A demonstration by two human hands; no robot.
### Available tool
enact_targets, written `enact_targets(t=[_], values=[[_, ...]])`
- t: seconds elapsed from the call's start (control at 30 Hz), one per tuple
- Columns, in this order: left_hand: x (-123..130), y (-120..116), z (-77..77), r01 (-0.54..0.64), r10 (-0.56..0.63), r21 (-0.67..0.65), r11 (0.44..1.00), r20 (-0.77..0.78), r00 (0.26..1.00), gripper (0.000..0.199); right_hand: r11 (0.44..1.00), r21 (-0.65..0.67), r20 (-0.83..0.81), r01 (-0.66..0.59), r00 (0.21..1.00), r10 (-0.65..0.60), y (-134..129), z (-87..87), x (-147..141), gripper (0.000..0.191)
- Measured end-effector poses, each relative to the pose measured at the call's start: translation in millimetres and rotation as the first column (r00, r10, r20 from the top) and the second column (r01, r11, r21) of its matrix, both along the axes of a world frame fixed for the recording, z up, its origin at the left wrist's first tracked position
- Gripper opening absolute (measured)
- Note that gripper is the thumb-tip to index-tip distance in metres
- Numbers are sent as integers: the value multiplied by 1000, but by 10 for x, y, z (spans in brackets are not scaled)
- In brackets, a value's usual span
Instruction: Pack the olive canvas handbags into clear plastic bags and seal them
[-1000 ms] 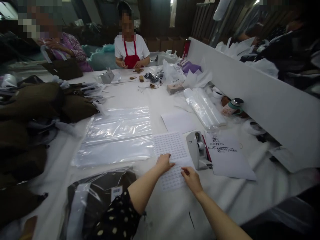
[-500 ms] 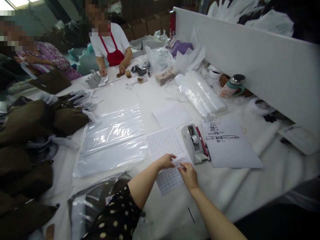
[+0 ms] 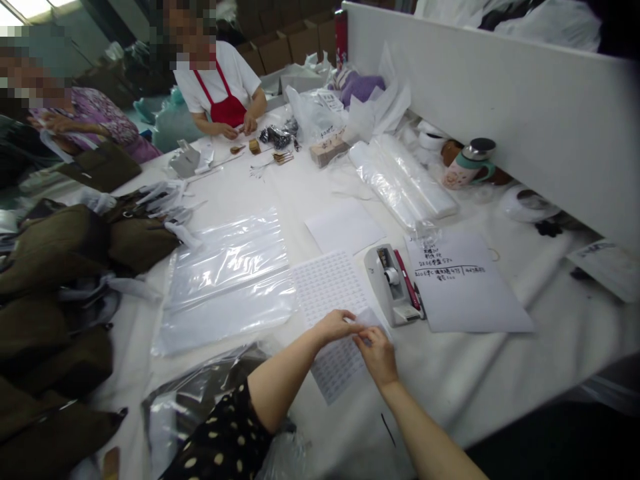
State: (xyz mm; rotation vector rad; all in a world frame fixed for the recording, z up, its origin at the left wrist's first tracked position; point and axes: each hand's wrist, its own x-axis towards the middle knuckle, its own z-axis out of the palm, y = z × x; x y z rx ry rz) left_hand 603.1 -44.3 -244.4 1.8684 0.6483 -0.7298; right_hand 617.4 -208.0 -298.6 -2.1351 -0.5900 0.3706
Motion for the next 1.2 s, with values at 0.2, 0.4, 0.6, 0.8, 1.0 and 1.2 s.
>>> enact_targets(t=[0.2,0.4,0.6,0.8,1.0,1.2], values=[[136,-115,27,102,-96,213,972,-40,995,23,996,89,-19,28,999,-27,12,-21,-14,31],[206,-114,-57,145,-127,286,947,-81,989,28,978,195,-167,73,985,-40,8,-6,-23,26],[-155,0,251,-44,-46,488,872,170,984,36,948,262,-490,183,871,-33,12,161,-6,30],[-1732,116,950,-319,-196,563,763,670,716,24,929,330,-719,168,682,132,394,744,-303,39],[-3493,91,1149,-574,-118,602,554,740,662,24,903,360,-744,-233,512,429,1255,1409,-1128,38],[-4241,577,783,-654,138,679,335,651,747,34,759,272,-703,-592,416,577,2325,1715,-2266,31]])
